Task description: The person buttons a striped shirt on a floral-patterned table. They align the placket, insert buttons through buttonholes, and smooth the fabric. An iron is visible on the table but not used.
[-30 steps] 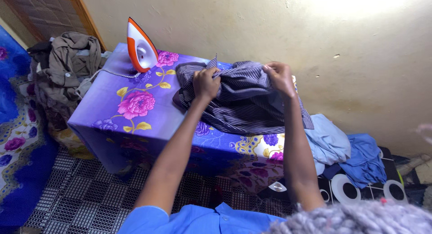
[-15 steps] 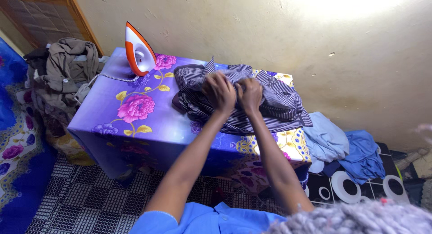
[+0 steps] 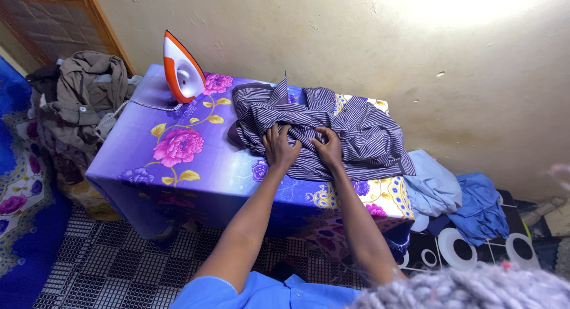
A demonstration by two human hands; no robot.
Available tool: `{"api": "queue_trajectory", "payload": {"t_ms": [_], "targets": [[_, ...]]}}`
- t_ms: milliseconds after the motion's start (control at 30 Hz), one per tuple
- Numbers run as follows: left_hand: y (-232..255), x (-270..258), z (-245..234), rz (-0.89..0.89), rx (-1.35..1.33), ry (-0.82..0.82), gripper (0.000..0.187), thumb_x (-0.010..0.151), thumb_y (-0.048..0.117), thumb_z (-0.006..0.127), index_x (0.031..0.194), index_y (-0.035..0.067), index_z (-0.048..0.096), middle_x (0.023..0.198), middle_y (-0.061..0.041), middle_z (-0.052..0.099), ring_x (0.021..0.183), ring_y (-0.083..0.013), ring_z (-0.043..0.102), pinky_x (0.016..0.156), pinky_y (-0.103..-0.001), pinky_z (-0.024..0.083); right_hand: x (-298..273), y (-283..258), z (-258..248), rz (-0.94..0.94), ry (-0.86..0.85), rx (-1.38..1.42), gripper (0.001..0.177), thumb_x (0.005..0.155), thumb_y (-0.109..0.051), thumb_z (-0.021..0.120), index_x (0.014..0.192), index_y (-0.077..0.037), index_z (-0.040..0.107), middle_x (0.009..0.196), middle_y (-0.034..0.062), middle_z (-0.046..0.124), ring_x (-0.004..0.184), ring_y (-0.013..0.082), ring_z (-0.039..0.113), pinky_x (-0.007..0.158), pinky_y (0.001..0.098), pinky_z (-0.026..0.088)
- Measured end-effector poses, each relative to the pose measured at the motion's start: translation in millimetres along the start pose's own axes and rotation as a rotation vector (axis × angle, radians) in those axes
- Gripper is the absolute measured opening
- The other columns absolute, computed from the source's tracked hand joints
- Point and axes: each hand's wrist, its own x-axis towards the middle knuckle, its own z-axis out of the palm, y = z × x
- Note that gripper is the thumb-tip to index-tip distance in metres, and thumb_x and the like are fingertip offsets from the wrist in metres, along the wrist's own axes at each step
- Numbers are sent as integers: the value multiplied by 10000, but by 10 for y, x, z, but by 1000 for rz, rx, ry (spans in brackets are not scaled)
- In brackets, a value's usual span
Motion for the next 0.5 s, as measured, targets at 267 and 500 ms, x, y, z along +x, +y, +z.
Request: {"api": "queue_trajectory", "payload": {"t_ms": [267,500], "targets": [[43,-56,-87,85,17,-18,212,739,293,736,838,106,723,1144,-155,570,1156,-334,517,1047,-483,383,133,339,73,-8,-132,116,252,809,-169,868,1000,-35,775,948,-10,704,842,77,594,803,243,507],[124,-112,-197,309,2,77,241,650,276,716,779,73,701,1254,-159,552,1222,-336,487,1076,-533,347,225,403,11,150,-221,502,388,857,-257,823,1162,-36,733,992,-20,694,907,48,624,841,210,516]]}}
